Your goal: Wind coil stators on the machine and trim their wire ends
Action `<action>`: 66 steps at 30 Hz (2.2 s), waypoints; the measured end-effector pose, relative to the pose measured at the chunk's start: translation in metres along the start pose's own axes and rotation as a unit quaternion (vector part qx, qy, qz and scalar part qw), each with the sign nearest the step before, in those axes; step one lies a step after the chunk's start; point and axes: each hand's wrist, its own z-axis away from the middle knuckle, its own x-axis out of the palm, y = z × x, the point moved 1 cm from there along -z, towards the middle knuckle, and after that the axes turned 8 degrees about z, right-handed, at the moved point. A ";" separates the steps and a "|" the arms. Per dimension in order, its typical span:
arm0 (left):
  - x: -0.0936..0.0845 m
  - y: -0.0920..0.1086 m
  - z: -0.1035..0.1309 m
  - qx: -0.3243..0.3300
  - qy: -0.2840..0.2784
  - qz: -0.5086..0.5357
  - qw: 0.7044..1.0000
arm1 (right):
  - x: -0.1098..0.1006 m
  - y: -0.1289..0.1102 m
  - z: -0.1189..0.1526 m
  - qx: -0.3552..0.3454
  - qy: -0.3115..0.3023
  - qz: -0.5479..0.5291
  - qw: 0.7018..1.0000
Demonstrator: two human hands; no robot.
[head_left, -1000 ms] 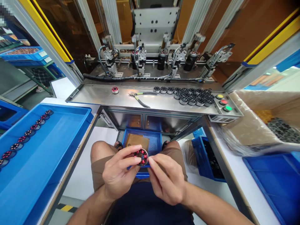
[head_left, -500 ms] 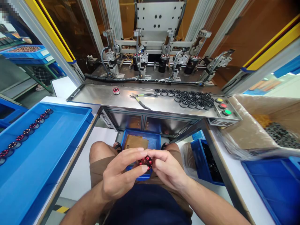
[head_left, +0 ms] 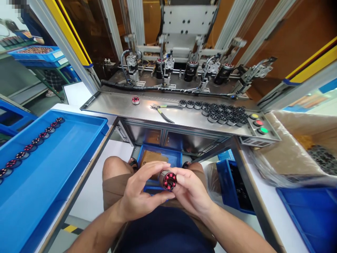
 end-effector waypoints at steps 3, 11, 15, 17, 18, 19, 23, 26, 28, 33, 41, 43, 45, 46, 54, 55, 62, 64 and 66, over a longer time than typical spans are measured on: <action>0.001 -0.002 -0.001 -0.005 0.015 0.002 1.000 | 0.000 0.001 -0.001 0.015 0.009 -0.012 1.000; 0.005 0.000 -0.004 -0.065 0.099 0.111 0.987 | 0.002 0.003 0.001 -0.008 -0.023 -0.008 1.000; 0.004 0.000 -0.004 -0.142 0.137 0.191 0.962 | 0.003 0.005 0.001 -0.017 -0.032 -0.011 0.999; 0.004 -0.002 -0.002 -0.161 0.139 0.220 0.952 | 0.003 0.006 0.001 -0.021 -0.035 -0.008 0.999; 0.004 -0.004 -0.002 -0.167 0.137 0.234 0.948 | 0.003 0.006 0.001 -0.021 -0.036 -0.008 0.999; 0.005 -0.005 -0.001 -0.171 0.135 0.245 0.945 | 0.003 0.007 0.000 -0.019 -0.036 -0.007 0.999; 0.006 -0.008 0.002 -0.175 0.127 0.261 0.941 | 0.002 0.011 -0.001 -0.002 -0.026 -0.002 1.000; 0.006 -0.010 0.003 -0.174 0.123 0.265 0.940 | 0.002 0.015 -0.003 0.006 -0.017 -0.003 1.000; 0.007 -0.011 0.004 -0.178 0.123 0.270 0.938 | 0.002 0.018 -0.005 0.011 -0.009 -0.007 1.000; 0.009 -0.011 0.003 -0.195 0.132 0.278 0.931 | 0.001 0.019 -0.006 0.006 0.003 -0.008 1.000; 0.006 -0.012 -0.002 -0.229 0.132 0.322 0.909 | -0.021 0.020 0.005 -0.006 0.066 0.030 0.997; 0.004 -0.012 -0.003 -0.227 0.128 0.322 0.910 | -0.027 0.022 0.009 -0.005 0.083 0.046 0.995; 0.002 -0.012 -0.003 -0.216 0.119 0.322 0.914 | -0.033 0.026 0.014 -0.002 0.103 0.061 0.993; 0.001 -0.012 -0.003 -0.209 0.115 0.318 0.918 | -0.035 0.027 0.016 0.002 0.114 0.065 0.991; -0.007 -0.005 -0.005 -0.131 0.091 0.196 0.967 | -0.045 0.037 0.027 0.020 0.161 0.088 0.983; -0.008 -0.004 -0.005 -0.125 0.089 0.177 0.972 | -0.046 0.037 0.028 0.021 0.165 0.090 0.982; -0.018 0.003 -0.004 -0.119 0.027 0.050 0.991 | -0.050 0.042 0.029 0.027 0.183 0.134 0.974; -0.021 0.004 -0.005 -0.134 0.026 0.046 0.990 | -0.050 0.043 0.029 0.027 0.185 0.151 0.971; -0.023 0.004 -0.004 -0.140 0.034 0.012 0.990 | -0.050 0.045 0.029 0.031 0.187 0.166 0.968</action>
